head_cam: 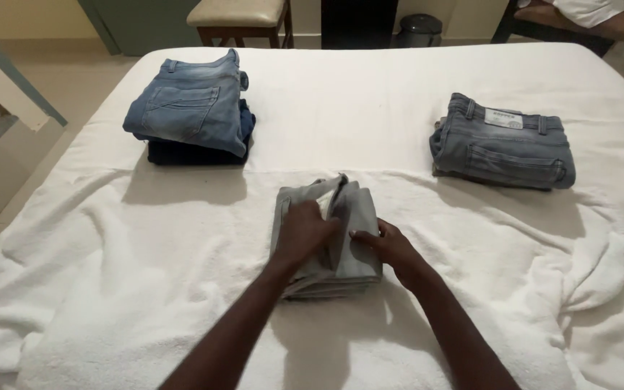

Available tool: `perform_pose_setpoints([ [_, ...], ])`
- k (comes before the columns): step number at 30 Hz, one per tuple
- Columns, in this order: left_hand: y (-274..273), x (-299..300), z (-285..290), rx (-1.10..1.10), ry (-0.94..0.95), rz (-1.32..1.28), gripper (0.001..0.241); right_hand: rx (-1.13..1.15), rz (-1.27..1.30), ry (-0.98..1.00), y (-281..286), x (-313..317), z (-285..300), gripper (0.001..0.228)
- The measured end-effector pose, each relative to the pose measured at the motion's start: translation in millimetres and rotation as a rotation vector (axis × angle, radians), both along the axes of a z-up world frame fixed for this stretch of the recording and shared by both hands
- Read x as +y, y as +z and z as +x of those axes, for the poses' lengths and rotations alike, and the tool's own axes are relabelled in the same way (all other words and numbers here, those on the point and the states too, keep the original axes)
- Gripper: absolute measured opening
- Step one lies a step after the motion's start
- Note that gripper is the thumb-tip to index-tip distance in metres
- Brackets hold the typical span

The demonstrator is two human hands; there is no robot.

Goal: The person folds jeans one at a time on a bed, smoothing each pair flat, folding the legs in and over, and stacking the finished pairs with the folded piles already on the bed. The video begins partway through folding a pair and ends as the last pair is placed on a stack.

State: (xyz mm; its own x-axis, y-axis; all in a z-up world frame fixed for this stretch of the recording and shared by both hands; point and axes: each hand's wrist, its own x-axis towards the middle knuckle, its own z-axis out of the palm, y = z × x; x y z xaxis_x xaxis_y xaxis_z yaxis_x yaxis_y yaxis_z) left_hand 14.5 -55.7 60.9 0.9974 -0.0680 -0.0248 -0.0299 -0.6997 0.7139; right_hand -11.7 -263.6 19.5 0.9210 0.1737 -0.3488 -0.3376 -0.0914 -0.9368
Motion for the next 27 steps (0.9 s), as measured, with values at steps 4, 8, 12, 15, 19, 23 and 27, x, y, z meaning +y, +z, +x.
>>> perform_pose_setpoints([
  [4,18,43,18,-0.015,0.042,0.005,0.037,0.013,-0.32,-0.14,-3,-3,0,0.056],
  [8,50,104,6,-0.046,0.089,-0.149,0.038,-0.212,-0.673,-0.163,-6,-6,-1,0.056],
  [12,38,155,-8,-0.055,0.13,-0.206,0.048,-0.373,-0.699,-0.231,-20,-7,8,0.054],
  [15,27,178,-19,-0.004,0.145,-0.445,0.047,-0.234,-0.625,-0.24,-3,-3,2,0.052],
  [19,4,212,2,0.065,0.225,-0.495,0.038,-0.169,-0.566,-0.294,2,-22,7,0.054],
  [23,-6,266,25,0.051,0.195,-0.448,0.033,-0.295,-0.584,-0.355,4,-69,16,0.051],
  [27,12,326,35,-0.101,0.254,-0.016,0.045,-0.367,-0.754,-0.359,15,-127,19,0.055],
])
